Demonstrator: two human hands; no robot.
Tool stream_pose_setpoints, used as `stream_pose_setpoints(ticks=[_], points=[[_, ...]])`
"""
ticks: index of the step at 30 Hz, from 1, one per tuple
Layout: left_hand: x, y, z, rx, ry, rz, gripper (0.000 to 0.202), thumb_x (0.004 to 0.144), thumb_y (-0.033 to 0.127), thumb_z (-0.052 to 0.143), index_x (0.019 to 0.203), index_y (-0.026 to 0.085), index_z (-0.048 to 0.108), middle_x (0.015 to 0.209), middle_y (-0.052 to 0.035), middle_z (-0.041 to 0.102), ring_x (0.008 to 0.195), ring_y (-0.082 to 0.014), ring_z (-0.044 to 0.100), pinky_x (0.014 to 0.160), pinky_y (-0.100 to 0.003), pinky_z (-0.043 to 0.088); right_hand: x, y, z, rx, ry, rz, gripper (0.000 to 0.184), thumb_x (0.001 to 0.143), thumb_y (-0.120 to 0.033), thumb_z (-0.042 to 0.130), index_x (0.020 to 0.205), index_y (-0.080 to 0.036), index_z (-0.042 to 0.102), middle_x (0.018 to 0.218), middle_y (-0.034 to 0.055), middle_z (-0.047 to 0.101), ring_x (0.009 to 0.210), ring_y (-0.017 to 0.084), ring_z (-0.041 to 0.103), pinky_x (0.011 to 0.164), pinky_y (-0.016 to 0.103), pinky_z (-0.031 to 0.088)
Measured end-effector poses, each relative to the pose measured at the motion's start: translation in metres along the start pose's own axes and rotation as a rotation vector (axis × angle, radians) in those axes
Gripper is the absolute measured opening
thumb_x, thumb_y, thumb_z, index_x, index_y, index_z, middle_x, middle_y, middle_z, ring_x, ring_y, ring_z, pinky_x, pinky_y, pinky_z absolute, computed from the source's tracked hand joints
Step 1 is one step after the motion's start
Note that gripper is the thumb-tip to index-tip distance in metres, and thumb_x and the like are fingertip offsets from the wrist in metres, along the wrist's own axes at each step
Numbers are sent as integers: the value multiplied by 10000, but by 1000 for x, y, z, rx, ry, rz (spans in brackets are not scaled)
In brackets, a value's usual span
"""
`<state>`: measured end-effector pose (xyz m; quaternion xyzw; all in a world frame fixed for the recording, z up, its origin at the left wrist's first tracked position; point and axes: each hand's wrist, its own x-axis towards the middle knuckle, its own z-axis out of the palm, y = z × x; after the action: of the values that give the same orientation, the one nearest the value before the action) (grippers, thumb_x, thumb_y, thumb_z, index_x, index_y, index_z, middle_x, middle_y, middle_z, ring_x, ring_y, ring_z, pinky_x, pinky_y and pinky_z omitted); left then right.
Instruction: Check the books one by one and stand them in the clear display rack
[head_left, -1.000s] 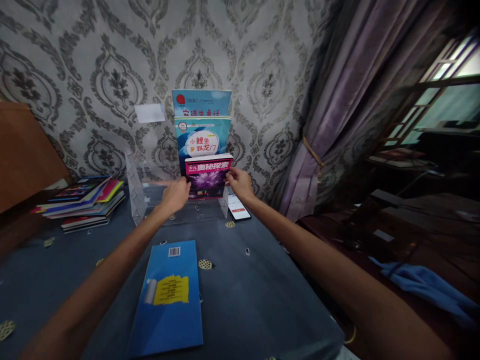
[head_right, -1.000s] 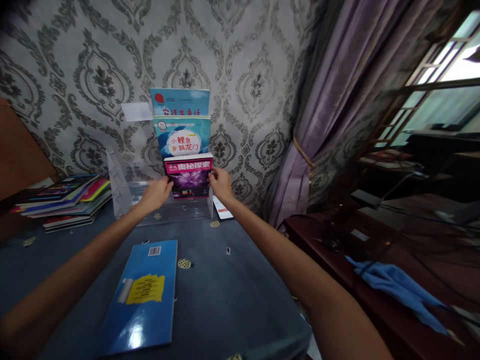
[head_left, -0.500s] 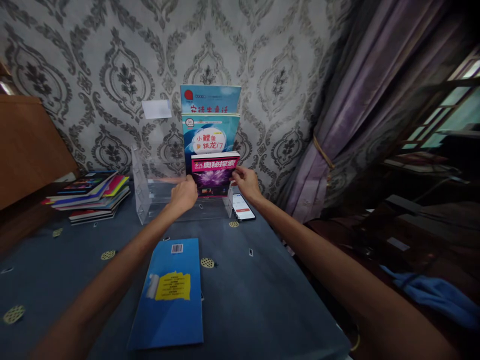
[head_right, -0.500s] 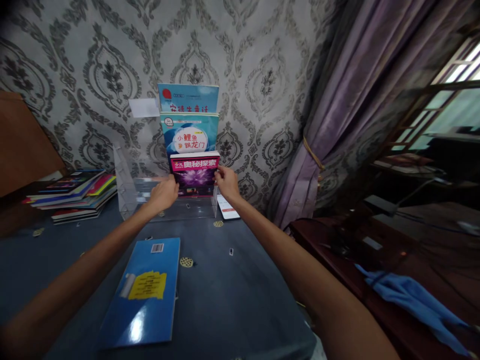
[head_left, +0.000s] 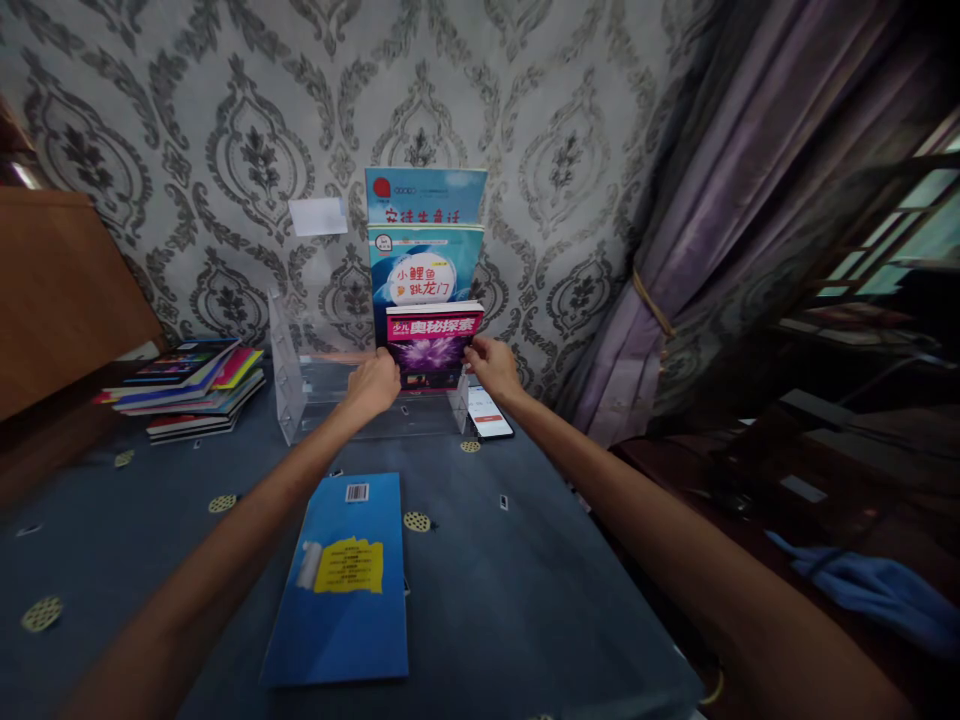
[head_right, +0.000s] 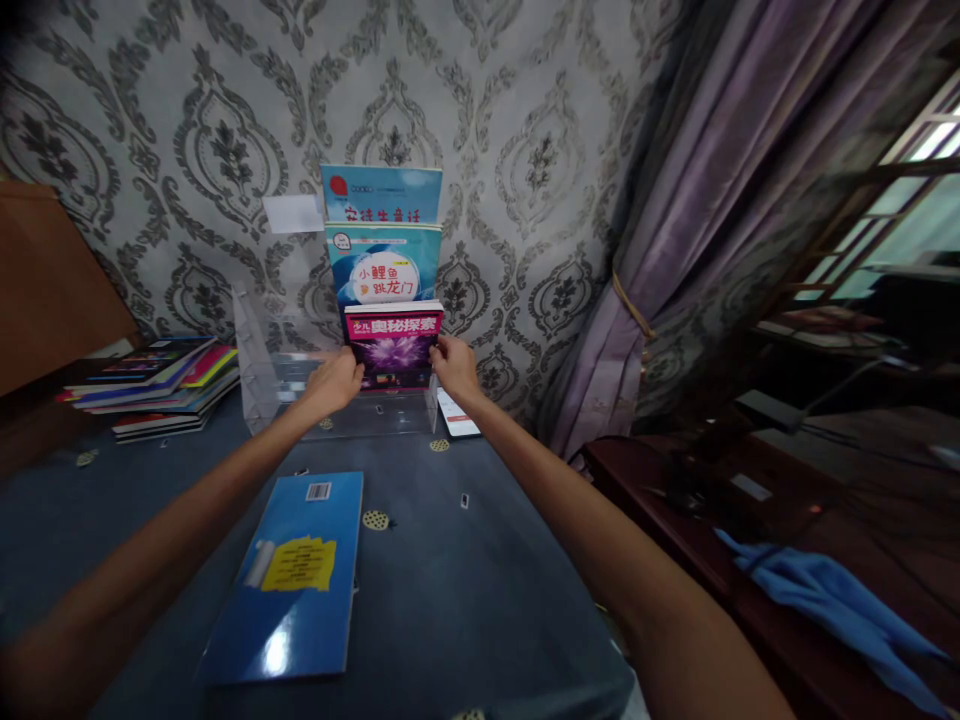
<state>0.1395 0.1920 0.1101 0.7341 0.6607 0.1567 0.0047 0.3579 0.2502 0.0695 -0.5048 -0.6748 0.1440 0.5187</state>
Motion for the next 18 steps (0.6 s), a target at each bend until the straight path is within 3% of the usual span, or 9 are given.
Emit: stream_pose_setpoints(ticks=[6, 12, 15, 18], points=[[-2, 0, 1, -17, -1, 6, 327, 986, 262, 394, 1253, 110, 507, 1209, -230, 675, 1144, -343, 654, 907, -420, 511, 1, 1, -1, -10, -17, -10, 188, 819, -214, 533, 895, -190, 703, 748, 45, 709, 708, 227, 701, 656, 351, 600], [-11, -13, -1, -22, -3, 37, 350, 994, 271, 414, 1300, 124, 497, 1223, -222, 664, 1178, -349, 627, 933, -440, 500, -6, 2, -1, 7, -32, 9, 270, 830, -236, 524, 1017, -177, 709, 794, 51, 718, 719, 229, 703, 609, 335, 596], [-37, -14, -13, 12, 53, 60, 377, 992, 251, 416, 1338, 116, 482, 1254, -216, 643, 1180, -354, 615, 946, -464, 492, -9, 2, -5, 8, -28, 28, 335, 824, -233, 532, 1104, -156, 697, 819, 68, 721, 727, 236, 703, 628, 360, 600], [-84, -5, -25, -76, -2, 264, 323, 998, 271, 416, 1272, 192, 568, 1246, -126, 664, 1145, -301, 633, 974, -438, 486, -23, 5, -5, 22, -3, 68, 414, 827, -238, 528, 1213, -148, 646, 854, 82, 716, 748, 227, 704, 589, 329, 589]])
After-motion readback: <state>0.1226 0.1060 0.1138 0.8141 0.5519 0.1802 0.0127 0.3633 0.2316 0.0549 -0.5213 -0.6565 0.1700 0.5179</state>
